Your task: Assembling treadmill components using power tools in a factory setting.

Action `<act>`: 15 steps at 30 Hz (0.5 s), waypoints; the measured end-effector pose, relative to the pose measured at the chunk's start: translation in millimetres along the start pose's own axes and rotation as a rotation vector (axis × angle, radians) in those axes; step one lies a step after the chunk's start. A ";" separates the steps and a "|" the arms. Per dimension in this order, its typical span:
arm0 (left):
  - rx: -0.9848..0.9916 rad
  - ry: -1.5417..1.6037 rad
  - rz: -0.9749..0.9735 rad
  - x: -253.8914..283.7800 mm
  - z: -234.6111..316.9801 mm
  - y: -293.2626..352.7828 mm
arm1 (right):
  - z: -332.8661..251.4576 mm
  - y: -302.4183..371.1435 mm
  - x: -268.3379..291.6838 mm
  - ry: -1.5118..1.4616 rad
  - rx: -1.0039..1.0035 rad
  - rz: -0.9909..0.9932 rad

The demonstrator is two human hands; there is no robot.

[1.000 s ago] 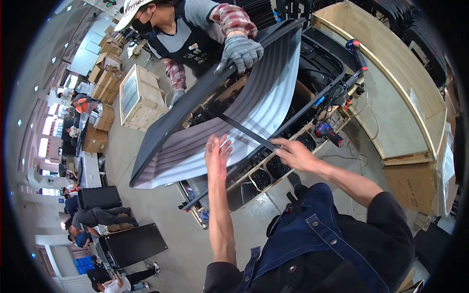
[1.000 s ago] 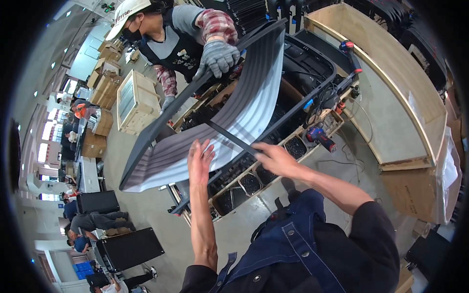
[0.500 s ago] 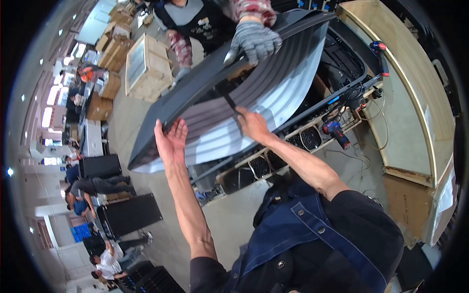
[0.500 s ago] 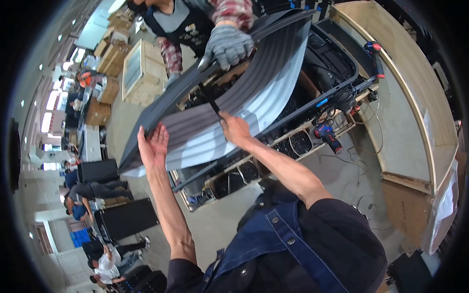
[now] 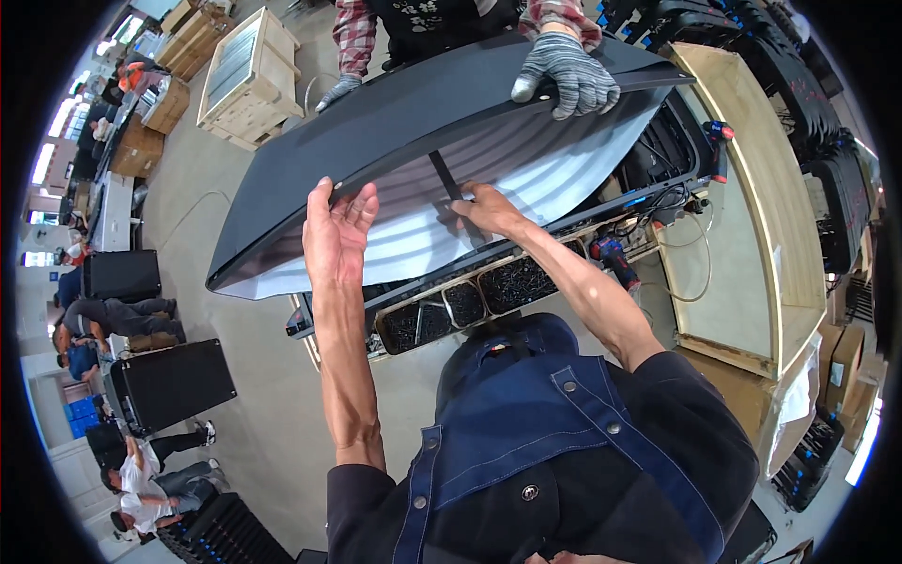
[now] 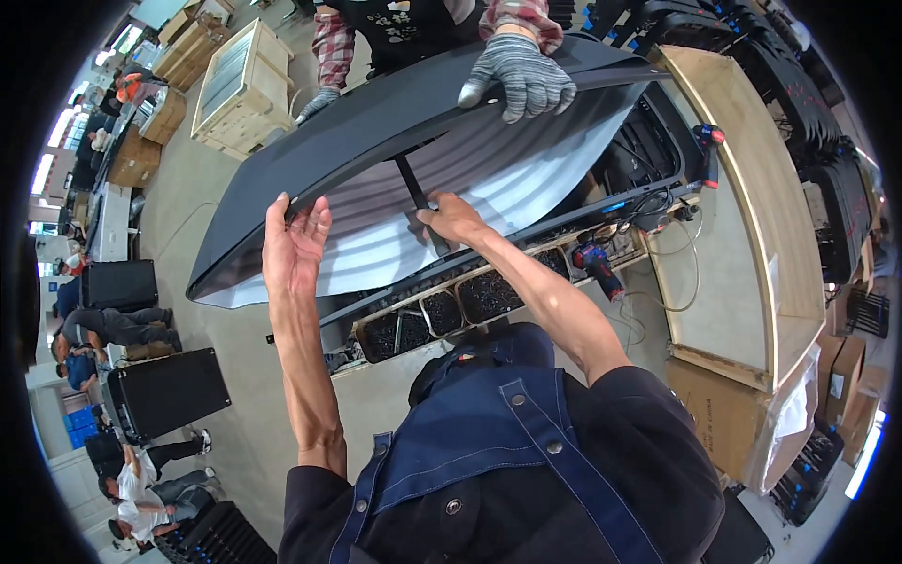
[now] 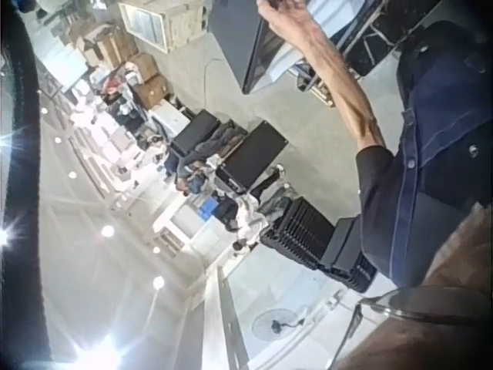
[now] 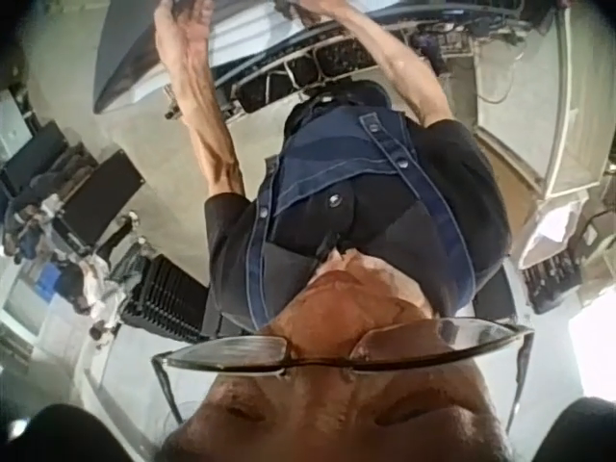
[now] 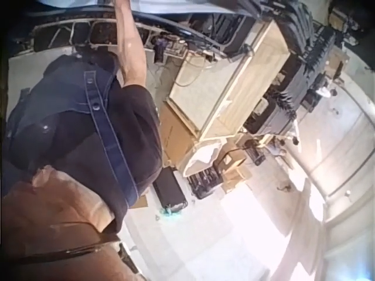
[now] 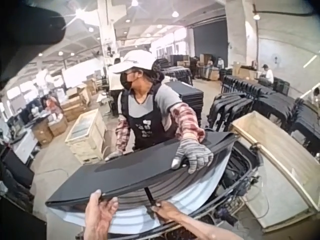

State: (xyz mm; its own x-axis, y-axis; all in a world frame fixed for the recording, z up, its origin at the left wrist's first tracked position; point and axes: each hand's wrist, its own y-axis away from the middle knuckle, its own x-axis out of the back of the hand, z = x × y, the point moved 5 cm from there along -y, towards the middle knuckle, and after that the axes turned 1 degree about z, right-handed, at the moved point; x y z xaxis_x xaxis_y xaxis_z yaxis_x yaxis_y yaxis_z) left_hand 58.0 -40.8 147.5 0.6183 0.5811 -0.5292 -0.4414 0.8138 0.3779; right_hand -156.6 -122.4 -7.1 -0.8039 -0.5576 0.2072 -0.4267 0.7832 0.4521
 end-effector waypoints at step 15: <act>0.126 -0.010 -0.222 -41.0 31.7 -20.3 | -8.8 7.0 -15.1 -0.031 -0.094 -0.022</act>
State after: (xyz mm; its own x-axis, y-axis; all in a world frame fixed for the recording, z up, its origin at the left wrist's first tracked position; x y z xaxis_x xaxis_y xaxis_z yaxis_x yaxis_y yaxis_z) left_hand 62.3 -81.2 185.5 0.6977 0.3876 -0.6025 -0.2100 0.9147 0.3453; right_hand -143.8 -110.9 0.6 -0.8080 -0.5642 0.1698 -0.4047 0.7408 0.5361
